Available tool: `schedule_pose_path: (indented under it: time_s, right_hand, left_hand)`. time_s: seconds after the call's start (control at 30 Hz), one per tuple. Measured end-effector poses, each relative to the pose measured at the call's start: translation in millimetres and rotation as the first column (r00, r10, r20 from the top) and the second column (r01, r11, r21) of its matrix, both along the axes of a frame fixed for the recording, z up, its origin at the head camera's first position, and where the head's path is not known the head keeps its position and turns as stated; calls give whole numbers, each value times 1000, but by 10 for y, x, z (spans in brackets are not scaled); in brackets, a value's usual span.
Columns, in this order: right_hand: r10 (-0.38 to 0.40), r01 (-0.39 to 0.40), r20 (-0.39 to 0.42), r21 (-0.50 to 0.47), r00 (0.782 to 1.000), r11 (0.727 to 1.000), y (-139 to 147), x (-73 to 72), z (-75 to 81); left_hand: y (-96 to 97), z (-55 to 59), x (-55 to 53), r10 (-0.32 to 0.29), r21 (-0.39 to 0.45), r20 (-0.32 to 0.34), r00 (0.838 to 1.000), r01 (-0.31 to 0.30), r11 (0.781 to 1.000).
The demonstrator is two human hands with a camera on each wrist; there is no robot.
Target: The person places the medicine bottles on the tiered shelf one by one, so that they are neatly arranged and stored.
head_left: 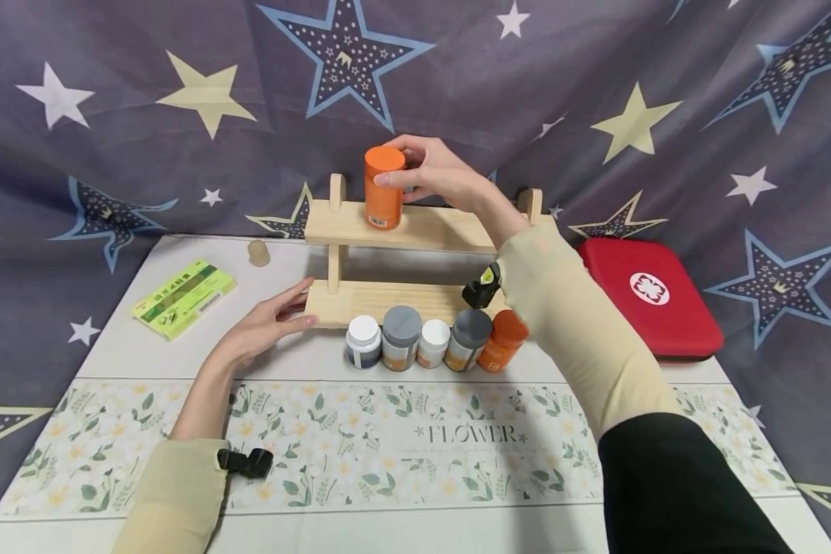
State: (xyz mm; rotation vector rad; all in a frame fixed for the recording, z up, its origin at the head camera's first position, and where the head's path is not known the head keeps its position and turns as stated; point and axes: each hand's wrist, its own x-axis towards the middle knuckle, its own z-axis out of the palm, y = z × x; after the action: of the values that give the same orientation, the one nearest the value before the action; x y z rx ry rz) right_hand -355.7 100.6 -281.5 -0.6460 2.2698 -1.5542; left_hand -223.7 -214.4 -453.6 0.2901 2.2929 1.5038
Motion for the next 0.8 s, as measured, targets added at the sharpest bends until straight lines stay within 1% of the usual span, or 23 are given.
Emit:
schedule_pose_path:
  time_s: [0.2, 0.3, 0.57, 0.8]
  right_hand:
    - [-9, 9, -13, -8, 1000, 1000, 12, 17, -49]
    - [-13, 13, -24, -6, 1000, 1000, -5, 25, -67]
    - [-26, 26, -54, 4, 998, 1000, -59, 73, -60]
    - [-29, 29, -51, -9, 998, 1000, -117, 95, -68]
  left_hand:
    - [19, -10, -13, -11, -1, -3, 1000, 11, 1000]
    - [19, -14, -16, -7, -3, 2, 1000, 7, 1000]
    - [10, 8, 0, -8, -2, -3, 1000, 8, 1000]
    - [7, 3, -2, -10, -15, -5, 1000, 10, 1000]
